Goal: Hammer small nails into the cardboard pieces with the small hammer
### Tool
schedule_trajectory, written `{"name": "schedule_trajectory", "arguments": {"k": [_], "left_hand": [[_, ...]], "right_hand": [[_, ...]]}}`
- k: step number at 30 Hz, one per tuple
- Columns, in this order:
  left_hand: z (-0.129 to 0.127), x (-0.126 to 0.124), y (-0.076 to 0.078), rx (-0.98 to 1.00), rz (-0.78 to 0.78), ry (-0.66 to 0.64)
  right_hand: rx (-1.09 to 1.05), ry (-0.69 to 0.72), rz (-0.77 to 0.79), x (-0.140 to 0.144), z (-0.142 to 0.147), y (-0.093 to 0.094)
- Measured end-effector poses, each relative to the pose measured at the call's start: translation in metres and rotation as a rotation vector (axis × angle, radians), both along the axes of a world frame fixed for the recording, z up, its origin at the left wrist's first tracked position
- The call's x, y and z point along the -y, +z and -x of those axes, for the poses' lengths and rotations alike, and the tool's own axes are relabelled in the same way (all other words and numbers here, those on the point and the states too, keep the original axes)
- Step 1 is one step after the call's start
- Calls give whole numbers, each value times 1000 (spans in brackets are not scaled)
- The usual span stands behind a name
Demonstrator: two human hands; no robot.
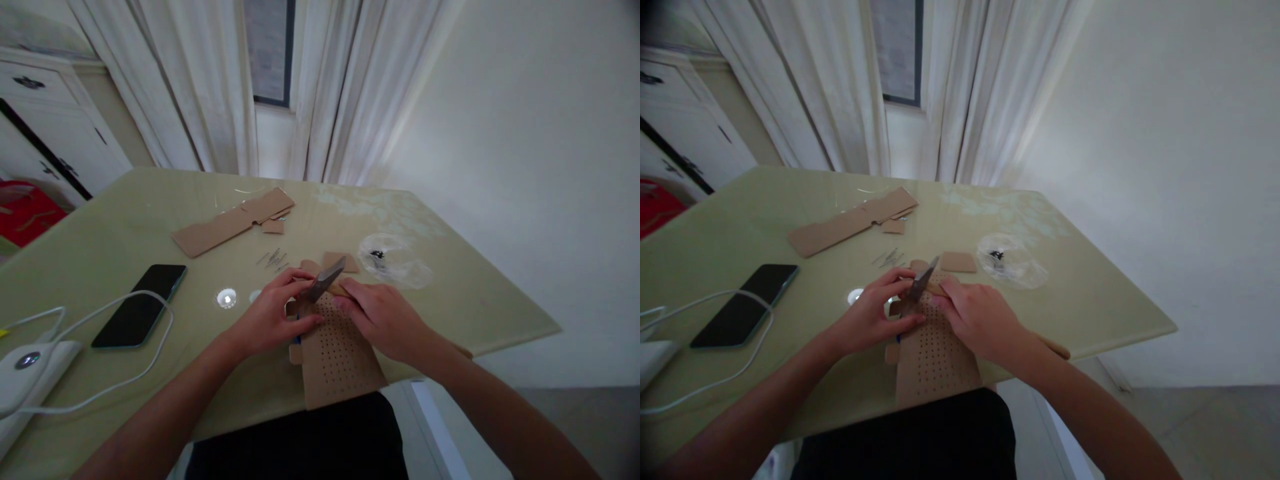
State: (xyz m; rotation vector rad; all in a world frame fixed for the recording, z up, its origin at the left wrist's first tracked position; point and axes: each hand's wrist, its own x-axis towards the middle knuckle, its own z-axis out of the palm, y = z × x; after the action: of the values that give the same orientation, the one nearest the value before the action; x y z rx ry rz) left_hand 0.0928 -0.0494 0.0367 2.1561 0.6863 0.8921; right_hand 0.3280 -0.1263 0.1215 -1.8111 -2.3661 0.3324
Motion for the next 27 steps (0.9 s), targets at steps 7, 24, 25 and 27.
{"name": "schedule_trajectory", "arguments": {"k": [7,24,25,27], "left_hand": [[3,-4,-2,65,-56,68],[9,-46,-53,-644,-250,416],[9,-47,-53,-634,-254,408],[11,-49,-54,-620,-259,392]], "right_hand": [[-135,-43,-86,8,-15,5],[-1221,-223,-1000,-16,-50,-20],[-1240,-211,-992,-19,-50,-24],[-1282,-197,-963,-22,-52,-32]]}}
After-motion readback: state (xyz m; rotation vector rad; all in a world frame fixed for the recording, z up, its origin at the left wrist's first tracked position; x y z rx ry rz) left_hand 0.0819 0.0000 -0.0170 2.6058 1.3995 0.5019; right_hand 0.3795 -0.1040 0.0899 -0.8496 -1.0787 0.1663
